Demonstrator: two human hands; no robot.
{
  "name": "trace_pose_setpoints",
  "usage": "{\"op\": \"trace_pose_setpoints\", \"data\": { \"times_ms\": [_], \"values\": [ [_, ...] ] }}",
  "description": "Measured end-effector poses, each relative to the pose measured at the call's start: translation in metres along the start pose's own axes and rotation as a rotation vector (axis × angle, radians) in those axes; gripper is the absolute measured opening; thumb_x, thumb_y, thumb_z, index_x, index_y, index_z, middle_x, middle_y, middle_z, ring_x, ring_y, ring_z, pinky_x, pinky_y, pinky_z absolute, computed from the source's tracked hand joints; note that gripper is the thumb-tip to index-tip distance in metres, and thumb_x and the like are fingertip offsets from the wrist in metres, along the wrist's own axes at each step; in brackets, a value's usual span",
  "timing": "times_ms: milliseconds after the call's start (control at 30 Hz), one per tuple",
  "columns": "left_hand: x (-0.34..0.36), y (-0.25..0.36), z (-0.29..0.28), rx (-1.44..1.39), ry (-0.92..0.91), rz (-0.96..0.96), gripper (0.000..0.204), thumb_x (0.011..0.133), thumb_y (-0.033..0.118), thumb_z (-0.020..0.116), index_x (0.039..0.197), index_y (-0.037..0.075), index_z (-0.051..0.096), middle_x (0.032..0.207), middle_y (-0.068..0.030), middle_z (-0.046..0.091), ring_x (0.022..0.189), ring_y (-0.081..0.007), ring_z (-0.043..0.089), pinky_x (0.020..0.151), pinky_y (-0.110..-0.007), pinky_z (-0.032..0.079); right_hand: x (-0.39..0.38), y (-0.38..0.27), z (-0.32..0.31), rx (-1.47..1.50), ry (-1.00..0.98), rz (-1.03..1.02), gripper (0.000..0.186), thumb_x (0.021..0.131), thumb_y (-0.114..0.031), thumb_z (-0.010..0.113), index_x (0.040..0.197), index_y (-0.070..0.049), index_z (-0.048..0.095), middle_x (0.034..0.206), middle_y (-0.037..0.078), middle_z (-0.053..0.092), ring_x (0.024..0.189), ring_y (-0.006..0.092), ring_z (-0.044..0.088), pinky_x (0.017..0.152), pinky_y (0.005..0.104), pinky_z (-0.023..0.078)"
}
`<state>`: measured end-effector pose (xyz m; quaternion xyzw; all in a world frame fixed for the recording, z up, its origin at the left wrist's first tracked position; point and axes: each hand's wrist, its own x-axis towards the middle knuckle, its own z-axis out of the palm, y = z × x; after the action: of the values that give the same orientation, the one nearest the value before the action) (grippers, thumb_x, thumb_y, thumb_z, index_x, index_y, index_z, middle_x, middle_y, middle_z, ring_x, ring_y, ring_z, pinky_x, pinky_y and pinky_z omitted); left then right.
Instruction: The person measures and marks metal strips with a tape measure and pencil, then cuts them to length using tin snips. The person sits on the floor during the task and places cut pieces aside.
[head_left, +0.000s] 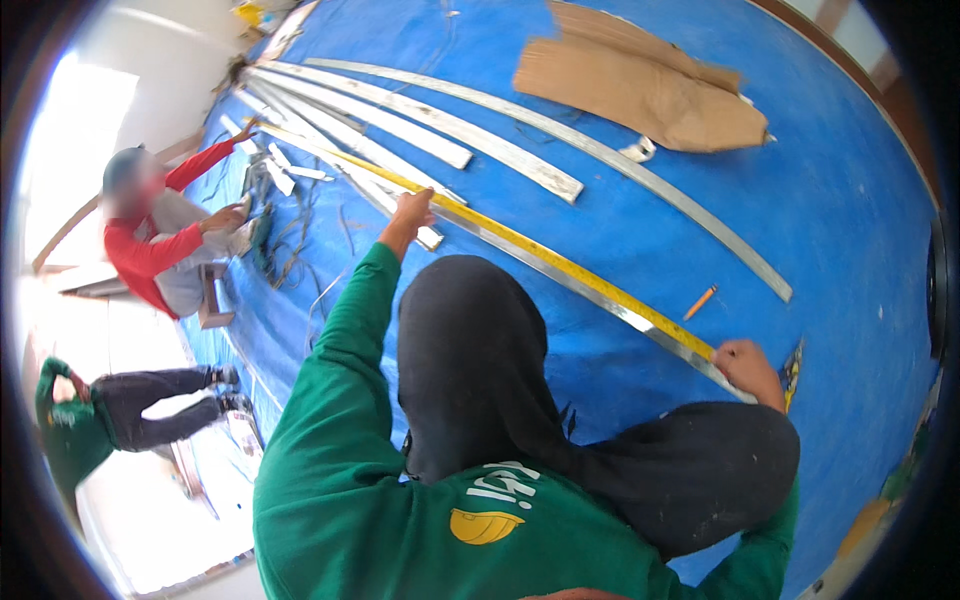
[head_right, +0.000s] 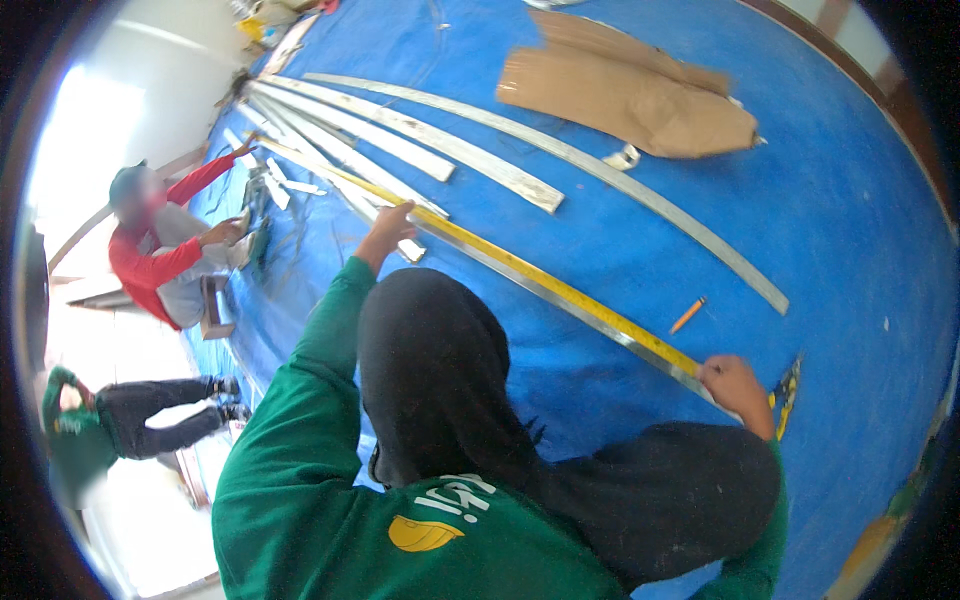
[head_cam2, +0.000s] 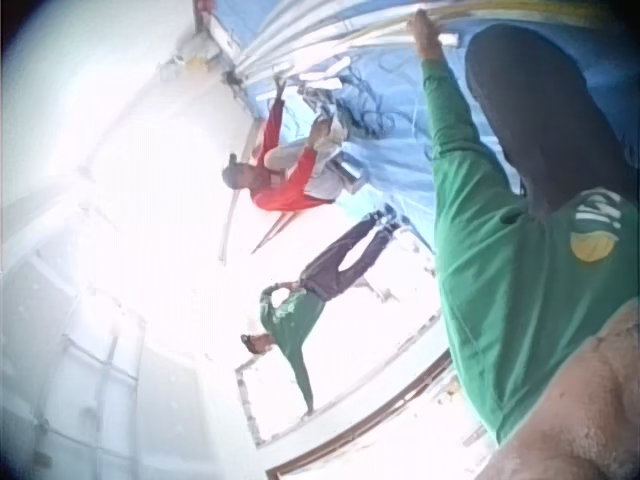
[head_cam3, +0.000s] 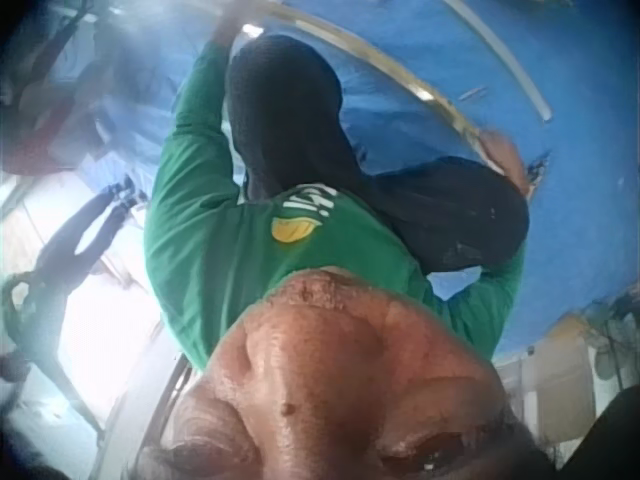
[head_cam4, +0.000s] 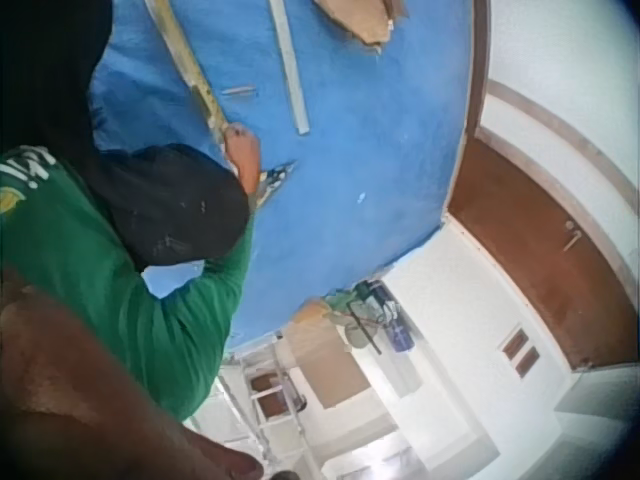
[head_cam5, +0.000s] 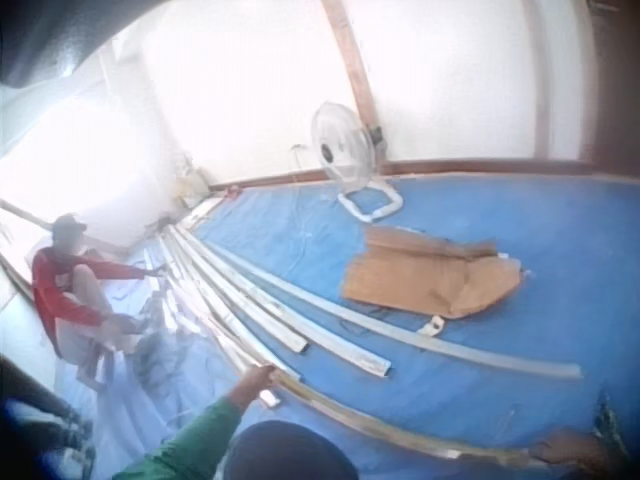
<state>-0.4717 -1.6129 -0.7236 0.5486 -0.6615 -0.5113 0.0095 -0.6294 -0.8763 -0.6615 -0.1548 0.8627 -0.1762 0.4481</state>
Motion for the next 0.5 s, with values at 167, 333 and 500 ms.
{"op": "trace_pose_setpoints", "data": {
  "times_ms": [167, 333, 500],
  "values": [
    [-0.054, 0.069, 0.058, 0.554, -0.131, 0.785, 0.053, 0.102, 0.034, 0.076, 0.141, 0.0, 0.063, 0.126, -0.0206, 0.069, 0.111, -0.0278, 0.067, 0.097, -0.041, 0.055, 0.033, 0.033, 0.027, -0.117, 0.139, -0.123, 0.042, 0.1, -0.044, 0.062, 0.113, -0.004, 0.072, 0.111, 0.026, 0.073, 0.104, 0.0487, 0.069, 0.087, 0.0573, 0.055],
    [-0.19, 0.142, 0.189, 0.789, -1.063, 1.138, 0.035, 0.107, 0.017, 0.066, 0.14, 0.006, 0.066, 0.121, -0.0156, 0.072, 0.11, -0.0246, 0.07, 0.095, -0.038, 0.057, 0.018, 0.023, 0.033, -0.069, 0.242, -0.019, 0.038, 0.096, -0.043, 0.067, 0.107, -0.007, 0.07, 0.106, 0.022, 0.075, 0.101, 0.0448, 0.071, 0.084, 0.0575, 0.055],
    [-0.278, 0.089, 0.344, 0.94, -1.196, 1.491, 0.033, 0.104, 0.023, 0.066, 0.129, 0.004, 0.073, 0.124, -0.0216, 0.072, 0.109, -0.0423, 0.069, 0.103, -0.053, 0.054, 0.002, 0.012, 0.036, -0.014, 0.284, 0.06, 0.039, 0.094, -0.042, 0.069, 0.107, -0.006, 0.068, 0.102, 0.021, 0.074, 0.104, 0.0437, 0.07, 0.087, 0.0571, 0.055]
  ]
}}
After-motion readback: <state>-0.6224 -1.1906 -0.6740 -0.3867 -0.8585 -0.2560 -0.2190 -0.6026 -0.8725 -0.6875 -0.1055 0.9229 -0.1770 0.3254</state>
